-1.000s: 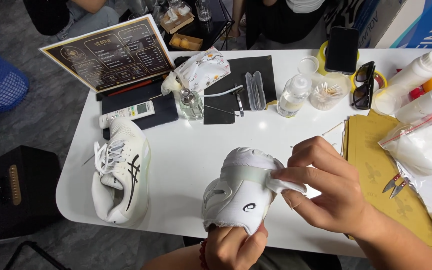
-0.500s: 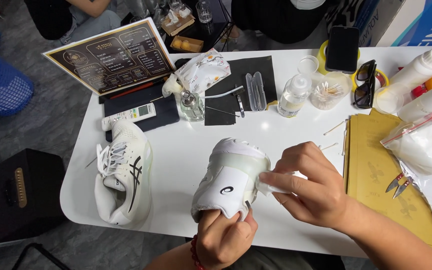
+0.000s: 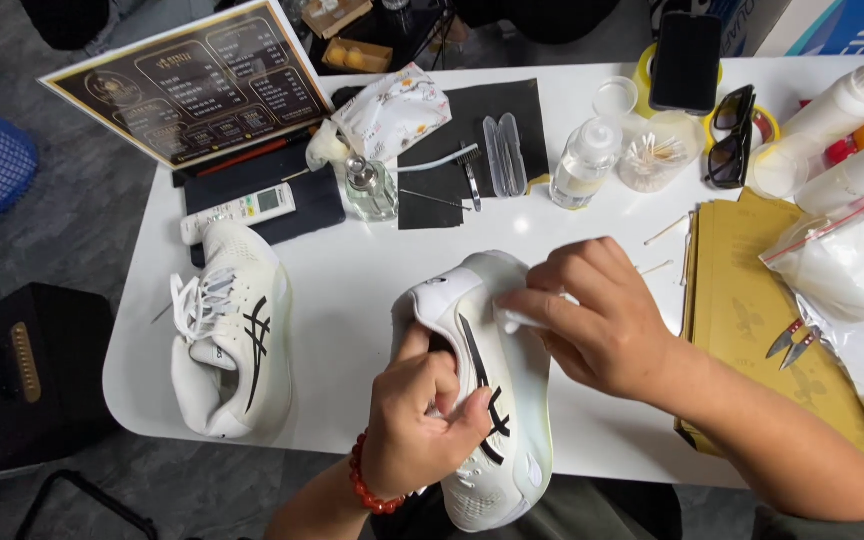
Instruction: The recorder cleans a pair of white sneakers using a cloth and a cleaning solution.
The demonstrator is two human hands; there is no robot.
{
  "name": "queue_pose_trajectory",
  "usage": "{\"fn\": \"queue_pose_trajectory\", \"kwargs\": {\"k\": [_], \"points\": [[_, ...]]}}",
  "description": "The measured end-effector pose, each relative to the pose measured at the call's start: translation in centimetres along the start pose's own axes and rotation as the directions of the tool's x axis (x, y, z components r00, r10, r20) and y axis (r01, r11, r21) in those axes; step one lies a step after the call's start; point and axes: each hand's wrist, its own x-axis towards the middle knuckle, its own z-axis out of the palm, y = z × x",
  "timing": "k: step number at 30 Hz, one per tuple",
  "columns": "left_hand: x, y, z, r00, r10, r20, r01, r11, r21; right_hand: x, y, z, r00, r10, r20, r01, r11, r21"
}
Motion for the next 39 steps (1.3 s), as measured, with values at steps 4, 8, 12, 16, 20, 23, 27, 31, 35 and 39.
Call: {"fn": "queue_pose_trajectory", "kwargs": {"k": [4,8,12,16,20,23,27,31,35,39], "points": [[0.0,-2.7,0.6,0.995,-0.095,-0.012,0.094,0.993,-0.064,-1.2,0.2,0.8,0.996,0.073,0.046,-0.073,0.997,-0.001],[-0.2,-6.3,1.6,0.924,-0.381,0.039,0.376,0.882,-0.284,-3.7,0.4,2.3,0.991,0.072,0.109,-0.081,0.993,0.085],[0.4,-8.9,2.7,0.927,-0.368,0.077,0.370,0.854,-0.365,-3.8,2.1,3.5,0.988,0.118,0.099,-0.127,0.989,0.082],[1.4,-12.0,4.0,0.916,-0.382,0.123,0.399,0.831,-0.387,-4.6,3.7,4.8,0.975,0.217,0.048,-0.218,0.975,0.034],[1.0,-14.4,5.0,0.810,-0.484,0.331,0.582,0.599,-0.550,-6.9,3.4,5.6,0.945,0.316,0.080,-0.322,0.944,0.070],[0.0,-15.7,5.2,0.793,-0.471,0.386,0.609,0.605,-0.513,-7.5,2.5,4.6,0.931,0.310,0.195,-0.333,0.938,0.100],[-0.5,-15.4,4.6,0.827,-0.398,0.397,0.555,0.689,-0.466,-8.1,1.6,3.8,0.911,0.209,0.354,-0.274,0.951,0.144],[-0.8,-14.2,4.5,0.789,-0.440,0.428,0.608,0.658,-0.445,-7.5,3.3,4.0,0.904,0.200,0.378,-0.277,0.947,0.163],[-0.6,-13.5,4.2,0.796,-0.444,0.412,0.590,0.720,-0.365,-6.4,5.5,4.8,0.924,0.241,0.297,-0.271,0.961,0.064],[-0.9,-13.0,4.3,0.786,-0.455,0.418,0.603,0.715,-0.355,-6.2,5.3,4.8,0.897,0.326,0.297,-0.333,0.943,-0.029]]}}
